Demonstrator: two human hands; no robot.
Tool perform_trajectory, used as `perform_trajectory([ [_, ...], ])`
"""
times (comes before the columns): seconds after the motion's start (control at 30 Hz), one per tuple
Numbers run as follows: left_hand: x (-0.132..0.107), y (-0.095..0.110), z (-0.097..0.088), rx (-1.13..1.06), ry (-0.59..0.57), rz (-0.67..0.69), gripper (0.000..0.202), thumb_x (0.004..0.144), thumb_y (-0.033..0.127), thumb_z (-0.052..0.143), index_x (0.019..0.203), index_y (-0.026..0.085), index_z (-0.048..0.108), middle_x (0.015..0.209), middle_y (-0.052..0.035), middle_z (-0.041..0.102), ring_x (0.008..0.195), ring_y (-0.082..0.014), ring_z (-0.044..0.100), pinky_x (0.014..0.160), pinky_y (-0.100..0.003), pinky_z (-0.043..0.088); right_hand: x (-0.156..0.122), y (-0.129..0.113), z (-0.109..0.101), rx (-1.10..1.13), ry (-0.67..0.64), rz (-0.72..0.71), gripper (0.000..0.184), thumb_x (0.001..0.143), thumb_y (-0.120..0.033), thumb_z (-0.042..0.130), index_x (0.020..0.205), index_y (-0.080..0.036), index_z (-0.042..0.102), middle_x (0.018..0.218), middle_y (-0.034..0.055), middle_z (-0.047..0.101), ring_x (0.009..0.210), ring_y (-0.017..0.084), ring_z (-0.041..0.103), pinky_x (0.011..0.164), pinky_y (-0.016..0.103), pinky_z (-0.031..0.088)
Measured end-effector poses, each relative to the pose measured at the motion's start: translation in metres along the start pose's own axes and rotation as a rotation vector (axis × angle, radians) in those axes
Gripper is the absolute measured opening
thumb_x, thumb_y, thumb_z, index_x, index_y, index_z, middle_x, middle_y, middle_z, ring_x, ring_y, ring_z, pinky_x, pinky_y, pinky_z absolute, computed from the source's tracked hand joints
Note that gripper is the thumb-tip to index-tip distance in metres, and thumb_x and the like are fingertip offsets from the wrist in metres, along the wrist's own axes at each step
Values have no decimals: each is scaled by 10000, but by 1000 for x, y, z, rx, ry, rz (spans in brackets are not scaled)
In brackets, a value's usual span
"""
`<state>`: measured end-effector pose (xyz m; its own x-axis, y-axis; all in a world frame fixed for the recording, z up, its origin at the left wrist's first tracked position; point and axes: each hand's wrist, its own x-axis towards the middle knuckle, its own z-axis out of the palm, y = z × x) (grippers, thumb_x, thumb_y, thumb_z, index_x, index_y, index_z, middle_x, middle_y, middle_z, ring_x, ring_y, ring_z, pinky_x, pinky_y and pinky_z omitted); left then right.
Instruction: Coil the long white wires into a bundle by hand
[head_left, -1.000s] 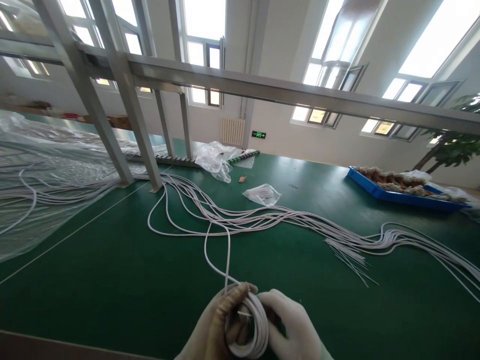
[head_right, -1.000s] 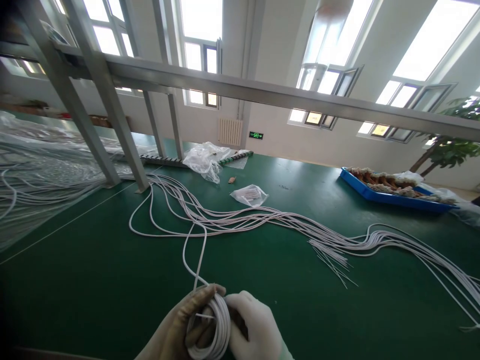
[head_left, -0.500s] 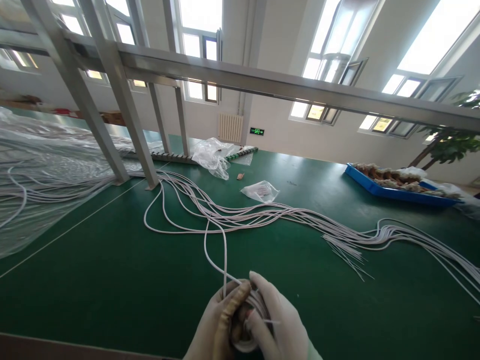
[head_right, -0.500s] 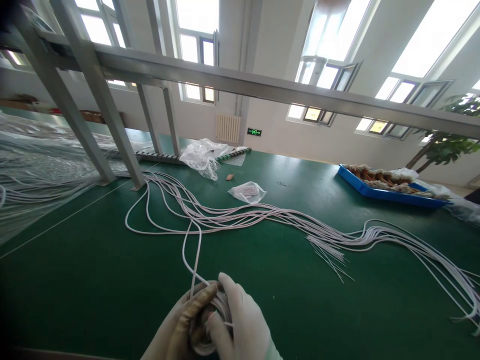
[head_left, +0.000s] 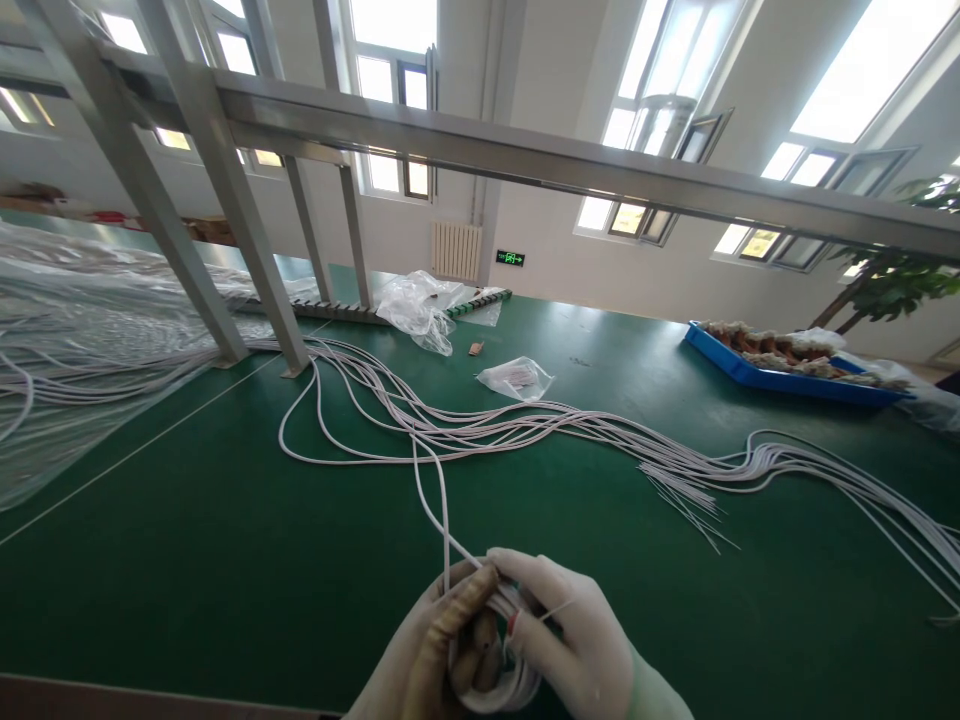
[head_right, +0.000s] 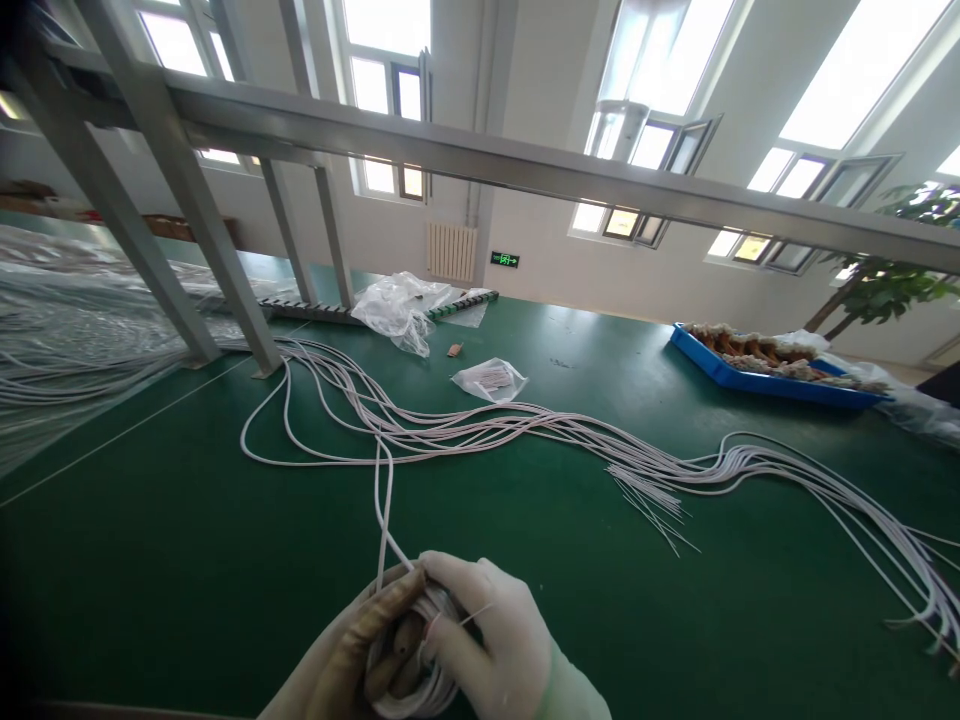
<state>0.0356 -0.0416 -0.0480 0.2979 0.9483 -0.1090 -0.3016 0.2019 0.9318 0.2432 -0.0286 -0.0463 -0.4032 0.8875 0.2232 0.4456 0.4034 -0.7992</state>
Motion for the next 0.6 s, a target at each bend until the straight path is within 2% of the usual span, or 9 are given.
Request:
perform_trajectory([
  [0.13,9,7,-2,-73,-18,-150,400,802,434,785,1173,285,766,1265,-105,757,1257,-357,666,1133,-498,509,0,1,8,-102,48,-89,370,1124,-358,331,1468,-343,468,1163,57,738,999,244,707,1062,494,471],
  [0.2,15,16,-1,-78,-16,-245,337,872,500,678,1090,271,794,1197,-111,776,1215,-353,688,1115,-509,523,1,4,12,-210,90,-156,376,1130,-359,274,1456,-312,455,1026,65,732,873,247,695,966,500,506],
  [0.27,20,25,2,-37,-20,-325,344,896,544,623,1054,296,802,1109,-91,795,1145,-343,715,1055,-486,566,3,6,13,-308,117,-221,381,1124,-325,243,1435,-266,455,898,62,698,739,237,641,777,437,522],
  [0.33,23,33,4,-28,-67,-385,327,870,584,645,1009,333,803,1033,-59,802,1088,-336,728,997,-452,590,5,5,11,-381,122,-264,375,1117,-293,244,1416,-237,462,837,53,666,682,229,593,685,398,484],
  [0.47,24,44,9,-227,-260,-465,380,727,610,807,952,304,792,961,-49,793,1111,-350,715,1018,-449,557,8,-4,5,-389,86,-304,360,1126,-303,233,1405,-249,454,824,37,680,655,221,598,663,390,474],
  [0.53,22,47,12,-307,-295,-481,470,670,589,858,997,260,781,980,-72,786,1129,-366,706,1026,-474,543,9,-6,6,-356,82,-321,344,1136,-328,253,1426,-272,429,855,32,722,666,218,645,684,396,509],
  [0.6,18,46,14,-360,-286,-488,530,640,491,901,1065,208,758,1024,-99,778,1147,-377,697,1044,-496,523,8,-1,13,-326,151,-337,343,1142,-369,282,1451,-306,418,847,16,748,653,218,684,731,425,556],
])
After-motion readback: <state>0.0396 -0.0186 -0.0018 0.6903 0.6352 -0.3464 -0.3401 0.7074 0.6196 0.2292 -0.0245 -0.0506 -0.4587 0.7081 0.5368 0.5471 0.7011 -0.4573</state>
